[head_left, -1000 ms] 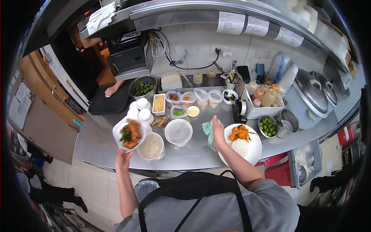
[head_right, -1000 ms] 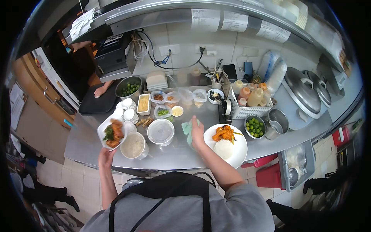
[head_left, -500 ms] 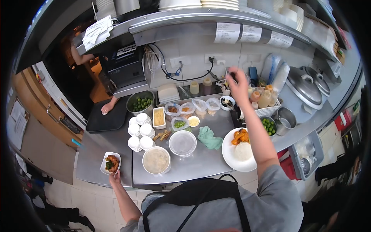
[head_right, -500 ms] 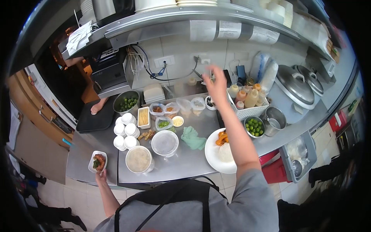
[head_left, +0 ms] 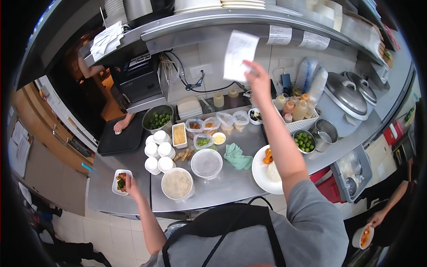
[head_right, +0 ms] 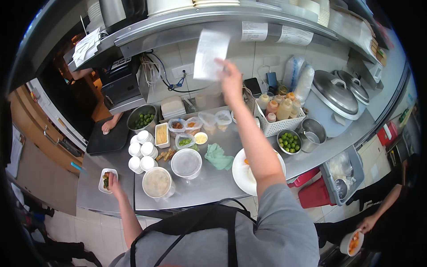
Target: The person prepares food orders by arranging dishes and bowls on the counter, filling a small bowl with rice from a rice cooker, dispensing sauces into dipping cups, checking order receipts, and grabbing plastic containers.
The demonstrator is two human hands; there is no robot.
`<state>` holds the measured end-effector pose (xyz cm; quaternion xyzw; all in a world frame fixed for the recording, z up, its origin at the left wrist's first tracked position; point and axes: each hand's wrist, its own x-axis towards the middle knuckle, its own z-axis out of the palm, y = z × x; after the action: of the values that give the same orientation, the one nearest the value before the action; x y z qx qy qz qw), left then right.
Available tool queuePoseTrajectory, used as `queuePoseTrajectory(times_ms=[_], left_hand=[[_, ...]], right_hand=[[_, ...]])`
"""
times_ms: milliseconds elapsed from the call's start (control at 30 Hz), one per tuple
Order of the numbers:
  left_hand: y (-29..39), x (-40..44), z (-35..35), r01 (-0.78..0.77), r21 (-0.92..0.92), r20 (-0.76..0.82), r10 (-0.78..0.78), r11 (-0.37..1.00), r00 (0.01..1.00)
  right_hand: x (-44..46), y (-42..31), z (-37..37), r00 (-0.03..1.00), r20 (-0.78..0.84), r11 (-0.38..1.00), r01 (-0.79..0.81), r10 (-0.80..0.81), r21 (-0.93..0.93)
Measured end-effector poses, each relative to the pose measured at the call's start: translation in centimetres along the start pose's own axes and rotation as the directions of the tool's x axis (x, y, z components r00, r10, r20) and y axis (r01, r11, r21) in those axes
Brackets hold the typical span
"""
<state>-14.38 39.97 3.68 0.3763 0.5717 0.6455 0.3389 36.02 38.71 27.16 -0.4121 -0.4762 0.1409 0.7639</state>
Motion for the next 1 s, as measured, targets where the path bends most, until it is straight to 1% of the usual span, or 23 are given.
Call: queuePoseTrajectory(times_ms=[33,100,167,233,300,333,367,400,433,467,500,533,567,633,667,700,767,800,833,867,900,967,1000], left_hand=[[0.2,-0.1,1.6,-0.124,0.008,0.109,0.122,0.992,0.987],[7.3,-5.5,6.8,-0.350,-0.013,0.282,0.339,0.937,0.897],[11.2,-8.2,10.2,-0.365,-0.160,0.445,0.397,0.917,0.802],[14.5,-11.0,12.9,-0.215,-0.370,0.552,0.400,0.904,0.732],[16.1,-11.7,14.5,-0.112,-0.397,0.670,0.371,0.911,0.643],[16.4,-11.7,15.2,-0.274,-0.336,0.640,0.432,0.901,0.635],[16.9,-11.3,15.7,-0.429,-0.258,0.611,0.490,0.866,0.622],[18.7,-11.0,15.6,-0.625,-0.190,0.596,0.594,0.757,0.539],[20.9,-10.2,15.5,-0.754,-0.162,0.567,0.685,0.637,0.457],[23.1,-9.3,15.4,-0.859,-0.122,0.529,0.764,0.498,0.368],[25.0,-7.1,15.5,-0.918,-0.143,0.423,0.862,0.369,0.281],[27.4,-5.0,15.4,-0.960,-0.096,0.300,0.927,0.263,0.224],[30.7,-3.2,15.0,-0.970,-0.110,0.210,0.959,0.218,0.191],[35.7,2.5,15.0,-0.957,-0.161,0.009,0.970,0.243,0.244],[38.5,4.8,15.1,-0.935,-0.228,-0.047,0.956,0.272,0.290],[41.1,7.0,15.4,-0.916,-0.261,-0.081,0.939,0.304,0.334],[45.7,8.8,16.7,-0.877,-0.248,-0.011,0.904,0.412,0.428],[48.1,8.7,17.8,-0.824,-0.270,0.009,0.857,0.498,0.515],[49.4,11.2,19.6,-0.771,-0.356,0.048,0.835,0.528,0.549],[50.8,13.6,21.0,-0.778,-0.285,0.117,0.826,0.560,0.552],[51.8,16.1,22.5,-0.712,-0.329,0.214,0.783,0.621,0.584],[54.0,17.0,24.6,-0.584,-0.254,0.350,0.636,0.771,0.687],[54.9,18.8,25.8,-0.550,-0.188,0.392,0.576,0.813,0.718]], right_hand=[[-1.8,1.9,0.9,0.999,0.037,1.000,0.022,-0.022,-0.006],[-7.3,3.0,3.4,0.983,0.178,0.999,-0.046,0.046,-0.004],[-12.6,2.7,5.4,0.938,0.333,0.995,-0.084,0.094,-0.045],[-16.8,1.5,6.9,0.900,0.430,0.997,-0.053,0.074,-0.060],[-19.0,0.7,7.0,0.873,0.478,0.994,-0.050,0.093,-0.101],[-19.6,0.2,7.3,0.850,0.515,0.989,-0.042,0.111,-0.143],[-19.8,-0.6,7.1,0.859,0.509,0.988,0.029,0.054,-0.153],[-19.6,-1.4,6.6,0.864,0.503,0.982,0.102,-0.009,-0.158],[-19.2,-2.2,5.9,0.861,0.508,0.979,0.115,-0.014,-0.168],[-18.7,-2.8,5.0,0.861,0.508,0.975,0.126,-0.016,-0.183],[-18.2,-3.3,4.0,0.867,0.498,0.965,0.160,-0.036,-0.209],[-17.8,-3.4,2.7,0.883,0.469,0.957,0.154,-0.021,-0.247],[-17.2,-4.4,1.7,0.893,0.447,0.930,0.200,-0.044,-0.308],[-16.7,-3.3,-1.1,0.927,0.374,0.900,0.188,-0.030,-0.393],[-16.7,-3.6,-1.9,0.953,0.300,0.918,0.093,0.029,-0.386],[-16.6,-3.9,-2.6,0.965,0.259,0.914,0.064,0.046,-0.401],[-16.8,-3.6,-3.9,0.979,0.197,0.908,0.041,0.046,-0.417],[-17.0,-4.0,-4.0,0.984,0.171,0.908,0.024,0.052,-0.418],[-17.3,-4.5,-4.0,0.986,0.149,0.895,-0.005,0.079,-0.447],[-17.7,-4.8,-4.0,0.988,0.138,0.882,0.007,0.066,-0.472],[-18.1,-5.0,-4.0,0.990,0.127,0.867,0.017,0.053,-0.498],[-18.9,-5.5,-4.0,0.993,0.108,0.848,0.014,0.050,-0.529],[-19.4,-5.7,-4.2,0.993,0.111,0.833,0.025,0.044,-0.552]])
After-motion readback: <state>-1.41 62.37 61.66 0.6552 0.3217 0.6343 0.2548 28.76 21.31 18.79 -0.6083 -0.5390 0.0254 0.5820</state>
